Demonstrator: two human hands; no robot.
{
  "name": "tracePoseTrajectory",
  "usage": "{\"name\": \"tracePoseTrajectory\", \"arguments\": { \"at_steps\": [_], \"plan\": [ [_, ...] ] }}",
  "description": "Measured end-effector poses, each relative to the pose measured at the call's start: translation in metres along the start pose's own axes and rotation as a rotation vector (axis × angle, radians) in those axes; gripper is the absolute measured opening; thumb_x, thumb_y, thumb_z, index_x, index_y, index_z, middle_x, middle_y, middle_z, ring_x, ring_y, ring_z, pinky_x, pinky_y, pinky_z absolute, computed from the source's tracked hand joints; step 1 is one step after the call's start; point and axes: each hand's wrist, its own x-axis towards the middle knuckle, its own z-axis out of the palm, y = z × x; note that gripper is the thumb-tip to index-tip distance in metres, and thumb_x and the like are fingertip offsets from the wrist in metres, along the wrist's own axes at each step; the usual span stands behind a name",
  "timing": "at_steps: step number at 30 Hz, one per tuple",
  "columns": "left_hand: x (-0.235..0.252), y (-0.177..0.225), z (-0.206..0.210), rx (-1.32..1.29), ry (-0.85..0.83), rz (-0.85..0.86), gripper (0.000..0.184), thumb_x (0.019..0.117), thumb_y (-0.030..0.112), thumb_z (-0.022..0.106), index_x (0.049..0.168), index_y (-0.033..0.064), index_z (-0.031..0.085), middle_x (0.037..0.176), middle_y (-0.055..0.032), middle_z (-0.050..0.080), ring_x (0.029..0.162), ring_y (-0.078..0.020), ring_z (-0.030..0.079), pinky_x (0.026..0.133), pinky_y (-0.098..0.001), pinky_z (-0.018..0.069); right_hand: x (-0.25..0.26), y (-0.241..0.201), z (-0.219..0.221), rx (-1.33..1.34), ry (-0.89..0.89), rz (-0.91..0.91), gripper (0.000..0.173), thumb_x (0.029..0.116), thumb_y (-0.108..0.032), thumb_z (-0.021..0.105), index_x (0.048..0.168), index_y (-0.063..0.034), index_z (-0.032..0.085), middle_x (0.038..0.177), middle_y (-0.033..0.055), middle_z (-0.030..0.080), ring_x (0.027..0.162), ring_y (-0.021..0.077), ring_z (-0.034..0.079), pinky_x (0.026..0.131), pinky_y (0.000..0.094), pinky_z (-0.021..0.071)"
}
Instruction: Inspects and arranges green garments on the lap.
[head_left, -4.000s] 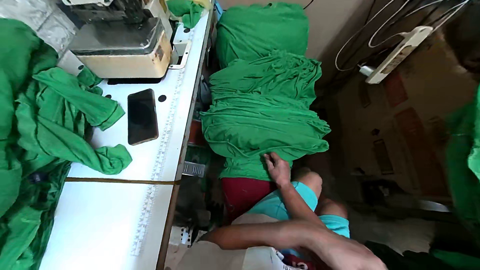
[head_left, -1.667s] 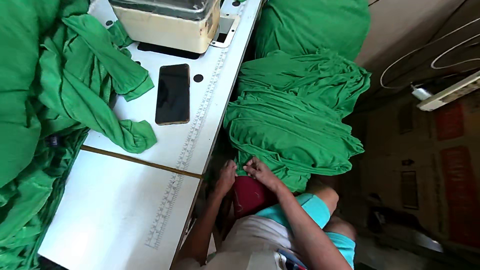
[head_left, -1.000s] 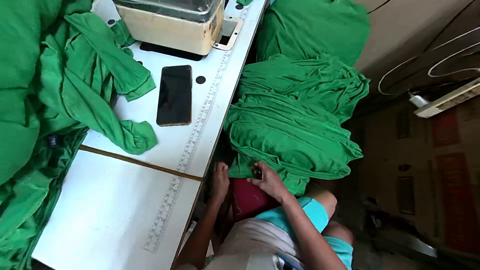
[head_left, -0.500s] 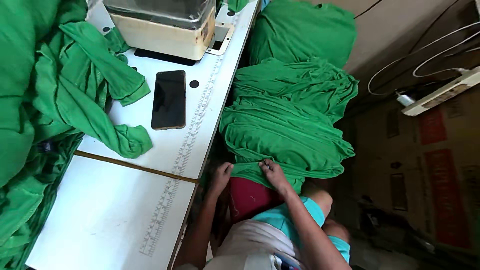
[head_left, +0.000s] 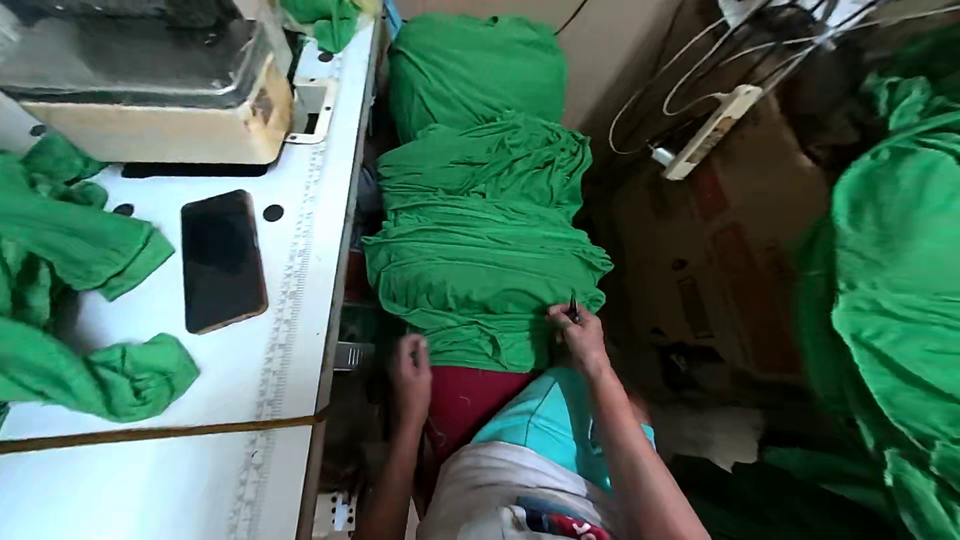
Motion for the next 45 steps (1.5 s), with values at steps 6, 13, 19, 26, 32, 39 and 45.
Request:
{"name": "tracePoseTrajectory", "arguments": {
  "at_steps": [6,13,19,26,32,39,45],
  "plan": [
    [0.024,0.053,0.067,0.356,-0.710,0.381,0.028,0.1048,0.011,0.053,0.126,0.0024,0.068,0.138,-0.0168,0.062,0.130,-0.0358,0.057,0.110,-0.0516,0.0446,-0.025,0.014,0.012,-0.013,-0.219,-0.048,0.028,0.0980,-0.021,0.066,0.113,0.0025,0.067,0.099,0.0113,0.068,0.077,0.0138,0.062,0.070,0.0341,0.0536],
    [0.030,0.061,0.057,-0.152,-0.169,0.225,0.023,0.1016,0.002,0.051,0.116,-0.0102,0.064,0.101,-0.0190,0.070,0.085,-0.0218,0.070,0.081,-0.0377,0.0598,-0.027,0.003,0.017,-0.572,-0.099,0.036,0.040,0.0964,-0.016,0.064,0.135,-0.0044,0.063,0.141,0.0222,0.058,0.120,0.0427,0.063,0.099,0.0632,0.0502],
    [0.030,0.014,0.039,-0.177,0.083,-0.143,0.028,0.1053,0.005,0.048,0.124,-0.0139,0.056,0.100,-0.0206,0.066,0.084,-0.0187,0.067,0.079,-0.0337,0.0571,-0.009,0.003,-0.020,-0.548,0.090,0.196,0.043,0.0973,-0.009,0.058,0.141,-0.0102,0.059,0.135,0.0213,0.063,0.122,0.0436,0.062,0.098,0.0668,0.0490],
    [0.008,0.054,0.077,0.336,-0.052,0.300,0.032,0.0922,0.012,0.063,0.122,0.0006,0.067,0.135,-0.0199,0.063,0.124,-0.0418,0.058,0.100,-0.0646,0.0418,-0.023,0.016,-0.022,-0.363,0.160,-0.127,0.031,0.0992,-0.007,0.057,0.128,-0.0040,0.068,0.123,0.0175,0.070,0.112,0.0336,0.069,0.099,0.0546,0.0526],
    [0.018,0.105,0.134,0.421,-0.563,0.295,0.052,0.0942,0.029,0.068,0.138,0.0011,0.059,0.137,-0.0187,0.062,0.129,-0.0346,0.056,0.111,-0.0518,0.0391,-0.023,0.018,-0.003,-0.294,0.140,-0.286,0.028,0.0918,0.002,0.063,0.118,0.0028,0.071,0.118,0.0211,0.072,0.109,0.0369,0.070,0.096,0.0570,0.0539],
    [0.056,0.065,0.105,0.343,-0.357,0.311,0.031,0.1003,-0.002,0.050,0.127,-0.0052,0.065,0.123,-0.0239,0.069,0.113,-0.0417,0.067,0.100,-0.0552,0.0512,-0.040,0.008,-0.007,-0.571,-0.159,-0.332,0.025,0.0942,-0.004,0.063,0.118,0.0002,0.070,0.125,0.0239,0.065,0.101,0.0414,0.070,0.084,0.0588,0.0574],
    [0.062,0.033,0.090,0.516,-0.599,0.313,0.028,0.0999,0.003,0.050,0.116,0.0018,0.073,0.132,-0.0175,0.065,0.127,-0.0357,0.058,0.110,-0.0526,0.0422,-0.047,0.012,-0.004,-0.277,-0.464,-0.097,0.029,0.1037,-0.024,0.058,0.115,-0.0007,0.072,0.110,0.0171,0.073,0.105,0.0291,0.070,0.100,0.0512,0.0528]
  ]
}}
